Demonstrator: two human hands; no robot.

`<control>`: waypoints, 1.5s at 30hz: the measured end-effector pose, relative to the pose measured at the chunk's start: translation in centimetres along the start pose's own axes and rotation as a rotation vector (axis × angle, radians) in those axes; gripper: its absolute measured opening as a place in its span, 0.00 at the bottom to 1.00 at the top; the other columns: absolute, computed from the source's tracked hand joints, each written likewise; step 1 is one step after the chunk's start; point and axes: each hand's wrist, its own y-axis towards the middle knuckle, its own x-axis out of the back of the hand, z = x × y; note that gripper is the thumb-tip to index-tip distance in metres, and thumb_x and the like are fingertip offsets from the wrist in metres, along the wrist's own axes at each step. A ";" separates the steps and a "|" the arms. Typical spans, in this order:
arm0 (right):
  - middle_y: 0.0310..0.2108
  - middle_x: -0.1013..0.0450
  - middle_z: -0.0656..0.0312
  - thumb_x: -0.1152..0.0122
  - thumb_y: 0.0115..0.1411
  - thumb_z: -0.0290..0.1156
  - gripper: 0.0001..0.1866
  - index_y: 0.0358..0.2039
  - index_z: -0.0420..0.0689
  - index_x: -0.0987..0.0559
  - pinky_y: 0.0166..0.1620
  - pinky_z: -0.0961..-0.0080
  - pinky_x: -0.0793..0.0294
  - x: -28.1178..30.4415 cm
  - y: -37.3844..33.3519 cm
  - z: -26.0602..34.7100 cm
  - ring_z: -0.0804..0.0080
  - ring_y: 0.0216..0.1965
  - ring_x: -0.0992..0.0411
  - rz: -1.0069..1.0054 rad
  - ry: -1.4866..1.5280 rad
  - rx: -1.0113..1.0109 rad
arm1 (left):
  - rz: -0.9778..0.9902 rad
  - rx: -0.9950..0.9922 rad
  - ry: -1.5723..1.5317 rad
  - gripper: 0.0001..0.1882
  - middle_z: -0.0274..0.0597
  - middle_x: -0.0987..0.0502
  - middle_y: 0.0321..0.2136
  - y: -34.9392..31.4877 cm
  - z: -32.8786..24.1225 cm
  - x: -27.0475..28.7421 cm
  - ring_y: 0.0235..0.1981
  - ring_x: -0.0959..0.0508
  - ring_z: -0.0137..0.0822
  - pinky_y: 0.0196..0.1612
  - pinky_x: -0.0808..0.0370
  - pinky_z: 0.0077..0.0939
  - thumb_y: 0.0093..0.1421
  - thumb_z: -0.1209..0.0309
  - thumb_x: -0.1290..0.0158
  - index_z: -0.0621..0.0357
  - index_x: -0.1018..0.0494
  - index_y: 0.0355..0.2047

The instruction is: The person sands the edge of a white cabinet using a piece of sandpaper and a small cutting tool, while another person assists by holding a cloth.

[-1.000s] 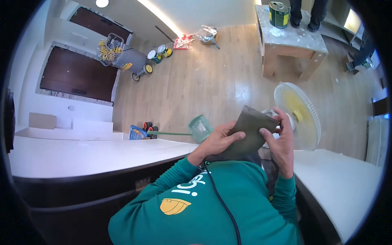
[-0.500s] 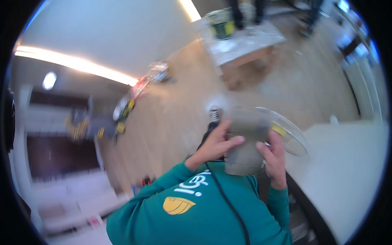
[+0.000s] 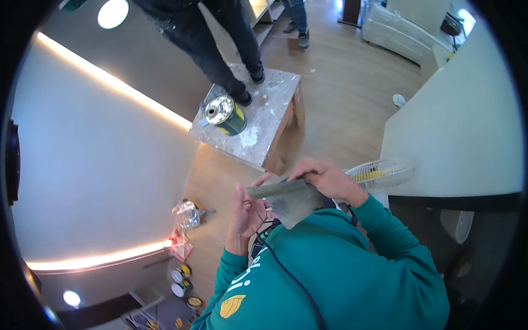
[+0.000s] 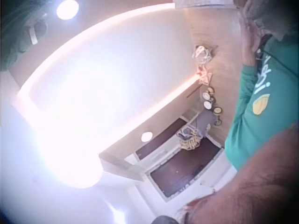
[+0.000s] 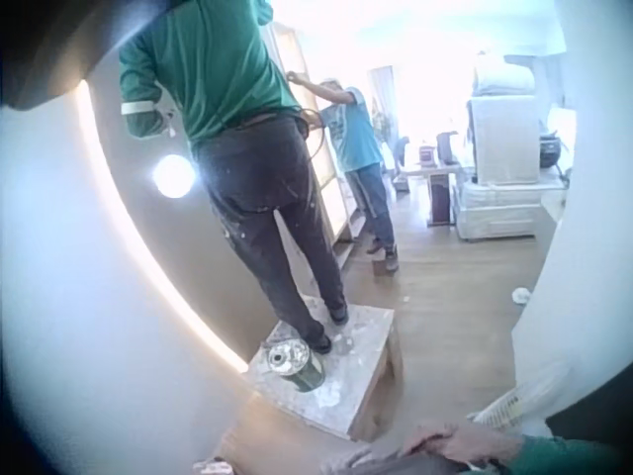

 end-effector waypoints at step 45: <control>0.39 0.20 0.72 0.39 0.75 0.31 0.07 0.47 0.43 0.17 0.40 0.81 0.25 81.4 22.5 -4.6 0.86 0.36 0.26 -1.202 0.346 -0.044 | 0.396 0.076 0.997 0.17 0.34 0.16 0.42 108.9 0.4 -27.4 0.42 0.20 0.21 0.46 0.22 0.19 0.74 0.63 0.37 0.66 0.21 0.53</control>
